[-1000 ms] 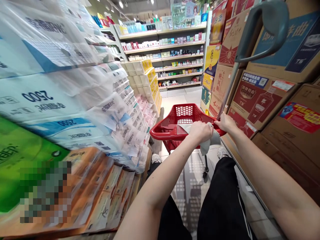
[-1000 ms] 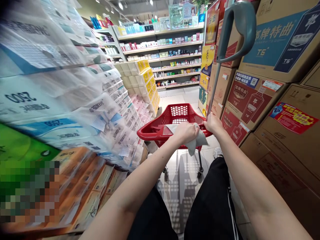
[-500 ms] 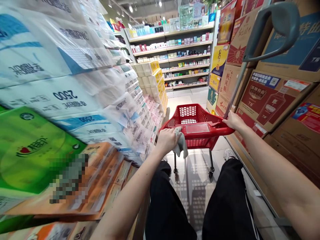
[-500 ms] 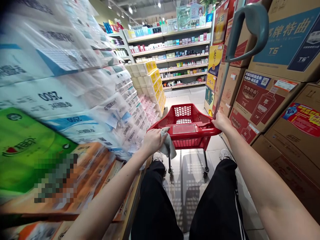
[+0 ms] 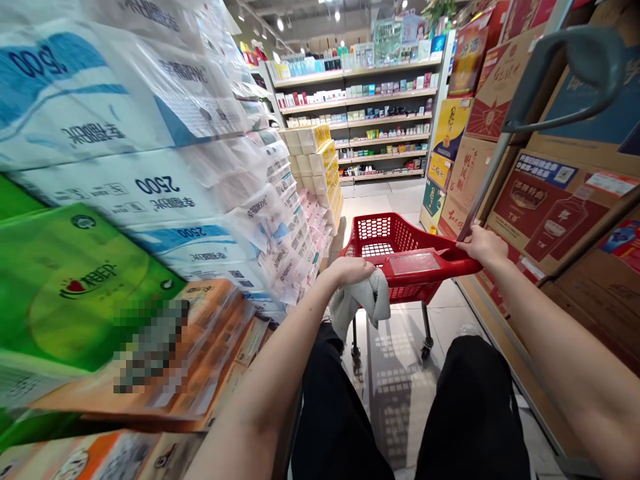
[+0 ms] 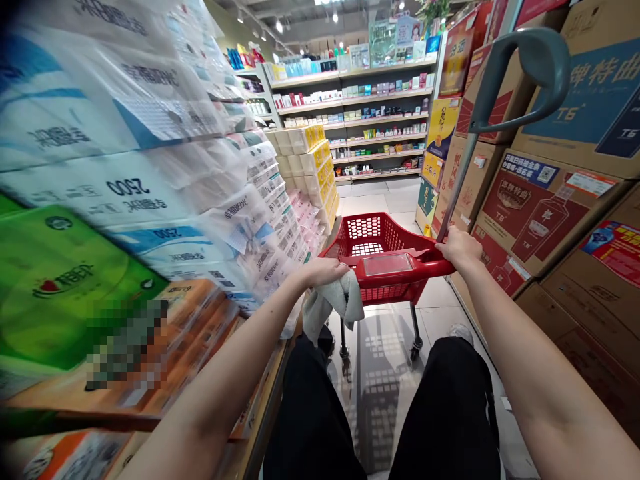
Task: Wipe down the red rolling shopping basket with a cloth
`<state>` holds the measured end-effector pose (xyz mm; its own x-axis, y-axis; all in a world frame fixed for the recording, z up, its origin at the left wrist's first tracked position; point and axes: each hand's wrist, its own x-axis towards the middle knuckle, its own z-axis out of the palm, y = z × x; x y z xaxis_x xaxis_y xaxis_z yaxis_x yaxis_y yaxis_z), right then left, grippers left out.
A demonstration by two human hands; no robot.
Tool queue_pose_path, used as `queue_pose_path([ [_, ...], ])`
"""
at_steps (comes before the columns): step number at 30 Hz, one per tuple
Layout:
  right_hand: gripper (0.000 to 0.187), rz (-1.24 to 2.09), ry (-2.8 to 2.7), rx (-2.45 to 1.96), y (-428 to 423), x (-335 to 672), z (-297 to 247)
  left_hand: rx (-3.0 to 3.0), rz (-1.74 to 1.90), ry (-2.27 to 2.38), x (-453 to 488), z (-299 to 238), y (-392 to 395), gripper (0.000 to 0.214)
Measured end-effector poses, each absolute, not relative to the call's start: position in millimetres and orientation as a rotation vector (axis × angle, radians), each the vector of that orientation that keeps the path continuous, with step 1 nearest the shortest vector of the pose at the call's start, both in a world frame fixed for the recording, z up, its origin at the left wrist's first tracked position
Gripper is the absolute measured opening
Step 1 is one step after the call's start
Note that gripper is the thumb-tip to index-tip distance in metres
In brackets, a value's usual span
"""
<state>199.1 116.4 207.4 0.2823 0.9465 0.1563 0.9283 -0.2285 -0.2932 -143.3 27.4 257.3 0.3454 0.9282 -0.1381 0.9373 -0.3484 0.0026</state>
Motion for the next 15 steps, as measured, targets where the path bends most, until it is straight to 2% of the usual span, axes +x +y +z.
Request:
queue_pose_path([
  [3,0.044,0.021,-1.650,-2.205,118.2,200.2,206.5,2.559,-0.095,1.809,-141.5,250.7,16.4,0.060],
  [8,0.038,-0.188,-1.485,-1.963,103.0,180.3,205.8,2.588,0.312,2.170,-140.1,232.7,-9.6,0.064],
  [12,0.041,-0.320,-1.538,-1.746,76.4,144.0,210.9,2.672,0.774,2.158,-134.2,216.7,-28.1,0.050],
  [15,0.055,-0.129,-1.697,-1.793,65.1,118.3,217.5,2.735,1.011,2.045,-129.7,201.2,-42.0,0.035],
])
